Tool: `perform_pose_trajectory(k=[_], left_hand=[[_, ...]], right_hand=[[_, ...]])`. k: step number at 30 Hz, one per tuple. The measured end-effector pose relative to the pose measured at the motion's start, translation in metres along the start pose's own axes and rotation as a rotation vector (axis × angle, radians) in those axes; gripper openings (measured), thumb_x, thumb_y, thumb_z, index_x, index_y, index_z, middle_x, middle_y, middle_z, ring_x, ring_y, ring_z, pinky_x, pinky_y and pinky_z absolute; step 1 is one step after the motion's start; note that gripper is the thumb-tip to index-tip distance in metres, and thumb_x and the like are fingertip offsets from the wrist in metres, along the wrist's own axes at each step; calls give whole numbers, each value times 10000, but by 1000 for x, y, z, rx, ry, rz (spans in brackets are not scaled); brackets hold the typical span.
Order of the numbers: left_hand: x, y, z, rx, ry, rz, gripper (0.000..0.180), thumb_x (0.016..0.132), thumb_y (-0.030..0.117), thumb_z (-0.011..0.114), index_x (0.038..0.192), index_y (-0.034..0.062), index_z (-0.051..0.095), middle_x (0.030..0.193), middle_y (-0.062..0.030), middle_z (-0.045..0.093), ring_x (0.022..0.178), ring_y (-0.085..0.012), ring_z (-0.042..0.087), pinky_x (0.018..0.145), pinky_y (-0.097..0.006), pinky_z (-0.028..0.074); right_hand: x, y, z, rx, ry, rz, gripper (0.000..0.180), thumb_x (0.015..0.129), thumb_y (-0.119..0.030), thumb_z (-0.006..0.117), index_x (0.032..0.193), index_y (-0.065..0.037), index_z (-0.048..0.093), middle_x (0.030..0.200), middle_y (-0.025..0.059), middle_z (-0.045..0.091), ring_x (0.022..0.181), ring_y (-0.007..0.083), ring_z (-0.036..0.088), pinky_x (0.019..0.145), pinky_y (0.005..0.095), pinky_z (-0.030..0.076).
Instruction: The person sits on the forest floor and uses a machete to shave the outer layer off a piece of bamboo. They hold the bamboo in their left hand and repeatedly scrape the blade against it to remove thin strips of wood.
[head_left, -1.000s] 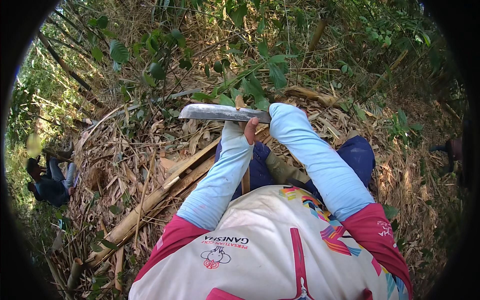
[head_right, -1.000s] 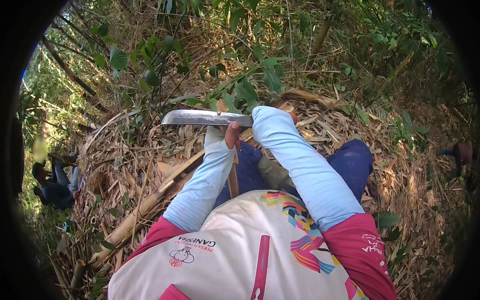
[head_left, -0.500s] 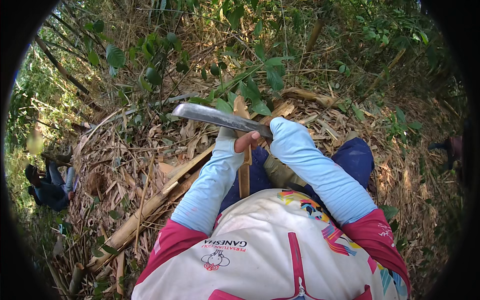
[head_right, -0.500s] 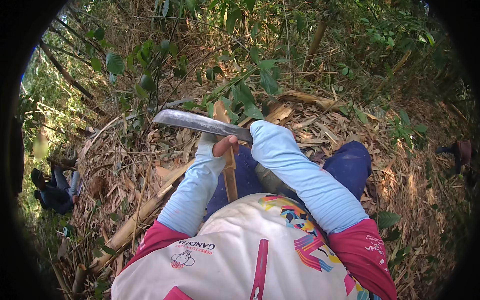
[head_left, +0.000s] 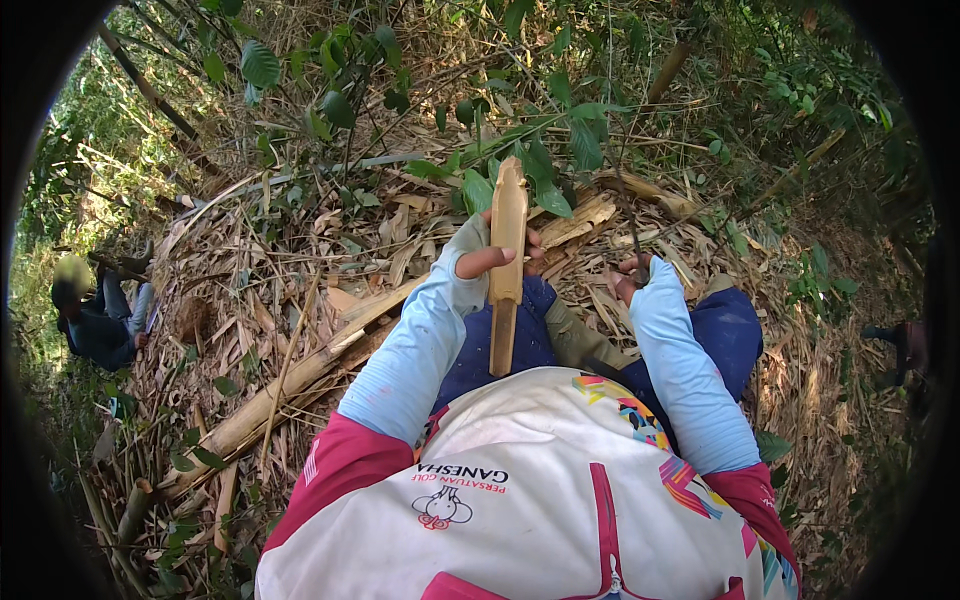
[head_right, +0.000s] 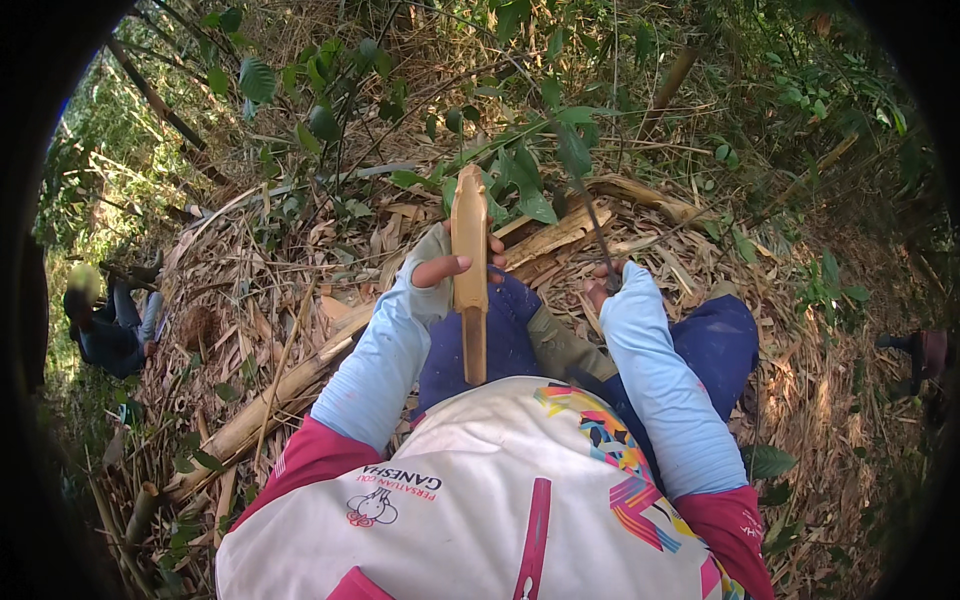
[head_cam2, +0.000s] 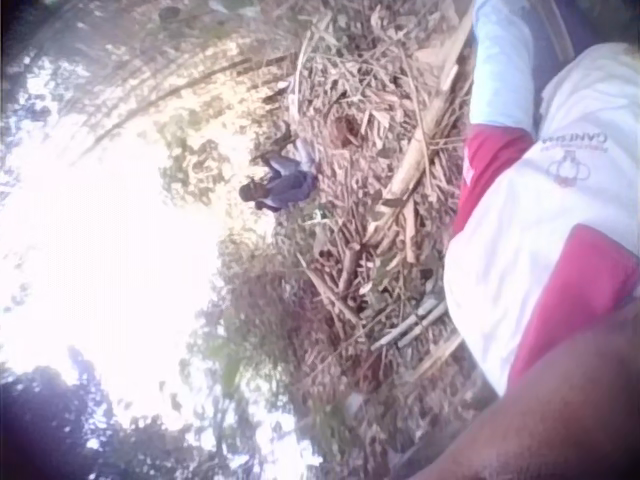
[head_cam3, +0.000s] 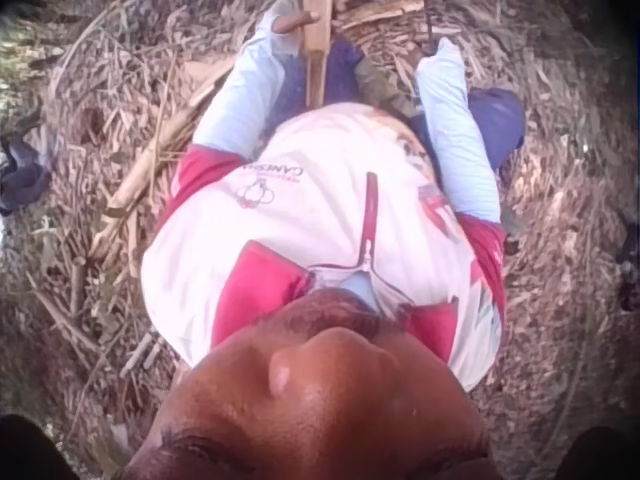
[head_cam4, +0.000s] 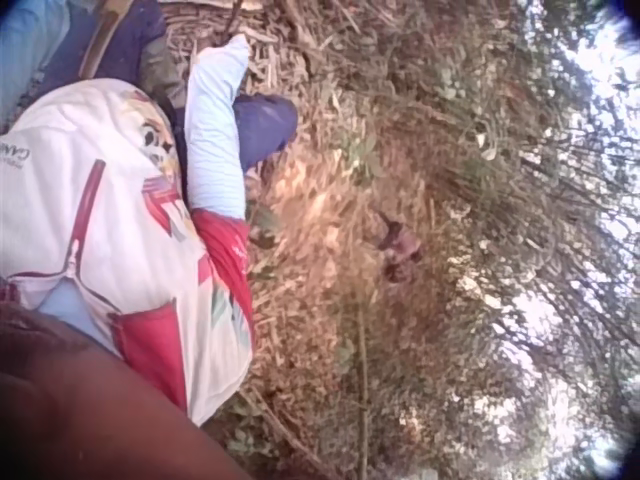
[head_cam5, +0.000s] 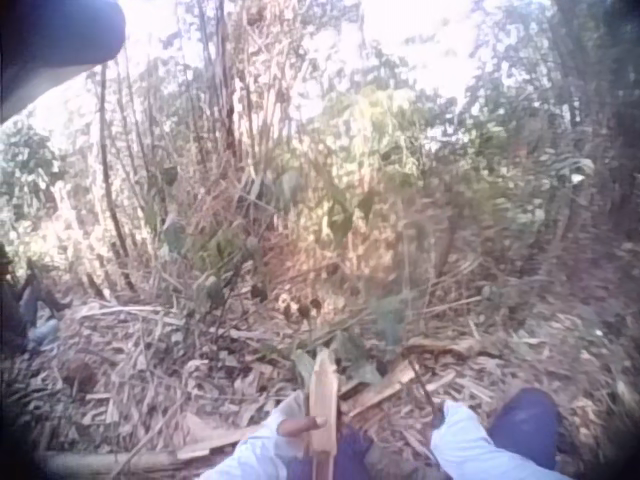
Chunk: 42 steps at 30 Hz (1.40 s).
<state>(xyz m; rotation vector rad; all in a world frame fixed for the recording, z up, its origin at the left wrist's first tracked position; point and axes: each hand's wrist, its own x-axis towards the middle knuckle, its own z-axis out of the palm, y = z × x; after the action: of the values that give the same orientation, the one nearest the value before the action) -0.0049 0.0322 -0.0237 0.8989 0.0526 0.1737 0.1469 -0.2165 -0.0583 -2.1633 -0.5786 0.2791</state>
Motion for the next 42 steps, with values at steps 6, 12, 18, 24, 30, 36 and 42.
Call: perform_pose_trajectory(k=[6,12,18,24,30,36,42], left_hand=[[4,-3,-22,-208,-15,-14,667,760,274,591,1334,2,385,1180,-250,545,1084,-374,569,960,-517,462],[5,-4,-36,-441,37,-49,623,813,307,524,1331,-9,383,1207,-280,525,1081,-399,564,936,-531,472],[5,-4,-50,-516,41,-42,578,858,325,456,1314,-25,399,1207,-284,521,1043,-406,570,893,-539,497],[8,-6,-57,-447,49,-45,629,826,335,502,1344,-1,381,1207,-265,528,1076,-384,562,920,-544,480],[10,2,-34,-115,195,-23,550,799,265,558,1261,-4,428,1214,-244,536,1115,-373,551,946,-542,476],[12,9,-6,-130,92,-83,411,795,103,614,1169,6,474,971,-120,566,934,-273,594,876,-506,523],[13,14,28,235,141,-59,427,730,137,731,1084,0,534,892,-85,621,825,-222,624,772,-423,533]], right_hand=[[3,0,-11,694,-107,492,323,839,-112,685,1118,-2,566,666,35,539,542,143,519,465,319,433],[2,4,-10,750,-133,558,445,840,-77,674,1244,-13,501,722,50,541,558,150,517,470,335,437],[-5,-16,-2,586,-108,537,519,824,-47,684,1289,-11,457,748,62,562,541,149,514,472,333,440],[-7,-7,7,382,-152,428,559,815,-48,682,1318,-16,438,734,52,560,550,131,517,482,317,435],[-20,-37,-10,68,-189,-154,535,818,-67,689,1303,-31,466,778,12,544,679,104,527,643,265,456],[-20,-67,-19,-161,-174,-240,396,781,-89,713,1150,-65,570,773,45,595,682,154,567,663,289,475],[-18,-81,-23,-298,-139,-384,316,747,-117,725,1044,-65,629,831,140,663,715,280,649,663,342,507]])
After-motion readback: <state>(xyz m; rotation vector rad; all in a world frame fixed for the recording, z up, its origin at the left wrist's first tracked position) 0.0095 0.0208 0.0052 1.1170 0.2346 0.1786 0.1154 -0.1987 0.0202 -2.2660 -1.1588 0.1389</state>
